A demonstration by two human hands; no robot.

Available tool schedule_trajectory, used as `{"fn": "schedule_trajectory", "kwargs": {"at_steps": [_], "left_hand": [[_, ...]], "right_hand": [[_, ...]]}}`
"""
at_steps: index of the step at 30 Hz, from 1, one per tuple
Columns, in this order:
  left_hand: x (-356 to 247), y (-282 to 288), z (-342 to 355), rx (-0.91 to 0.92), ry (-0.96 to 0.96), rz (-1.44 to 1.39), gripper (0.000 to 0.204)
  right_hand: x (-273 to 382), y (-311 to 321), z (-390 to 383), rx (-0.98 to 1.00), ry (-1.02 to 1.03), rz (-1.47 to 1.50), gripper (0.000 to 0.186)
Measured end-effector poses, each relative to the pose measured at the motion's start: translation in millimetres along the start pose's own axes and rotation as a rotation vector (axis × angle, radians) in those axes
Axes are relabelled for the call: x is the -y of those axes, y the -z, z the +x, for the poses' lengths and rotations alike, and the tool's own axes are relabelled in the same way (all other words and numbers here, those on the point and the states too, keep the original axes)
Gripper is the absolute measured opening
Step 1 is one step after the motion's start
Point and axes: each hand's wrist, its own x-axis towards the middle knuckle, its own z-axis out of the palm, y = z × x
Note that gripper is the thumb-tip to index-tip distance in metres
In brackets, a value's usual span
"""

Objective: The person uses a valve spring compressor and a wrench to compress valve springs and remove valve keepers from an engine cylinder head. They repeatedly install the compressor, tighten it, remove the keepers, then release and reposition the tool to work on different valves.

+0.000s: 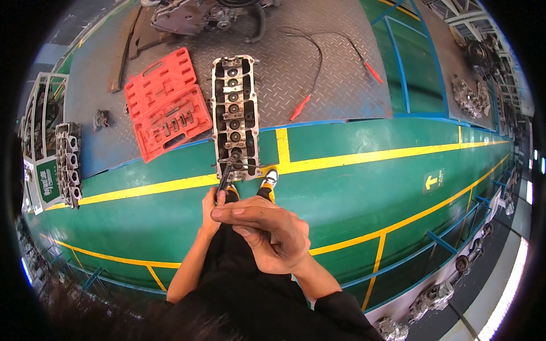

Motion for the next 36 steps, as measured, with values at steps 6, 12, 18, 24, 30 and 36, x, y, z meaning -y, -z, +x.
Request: {"fn": "schedule_trajectory", "kwargs": {"at_steps": [6,12,18,24,30,36], "left_hand": [[9.5,-9.7,-1.9,-0.043,0.035,-0.039,0.026],[1.5,-3.4,-1.6,-0.01,0.033,-0.056,0.023],[26.2,-11.0,9.0,-0.002,-0.085,-0.276,0.048],[32.7,-19.2,22.6,0.018,-0.227,-0.348,0.054],[35.4,-19.0,30.2,0.035,-0.307,-0.351,0.052],[40.9,-19.8,31.6,0.053,-0.351,-0.372,0.049]], "right_hand": [[-15.1,11.9,-33.9,-0.141,-0.426,-0.121,0.058],[-92.5,41.4,-67.7,0.153,-0.653,-0.321,0.076],[-144.1,24.9,-30.7,0.564,-0.27,-0.922,0.061],[-167.7,19.4,-49.1,0.711,-0.212,-0.853,0.036],[-166.8,2.8,-60.7,0.508,-0.297,-0.835,0.021],[-185.9,20.3,8.6,1.084,-1.071,-0.253,0.039]]}}
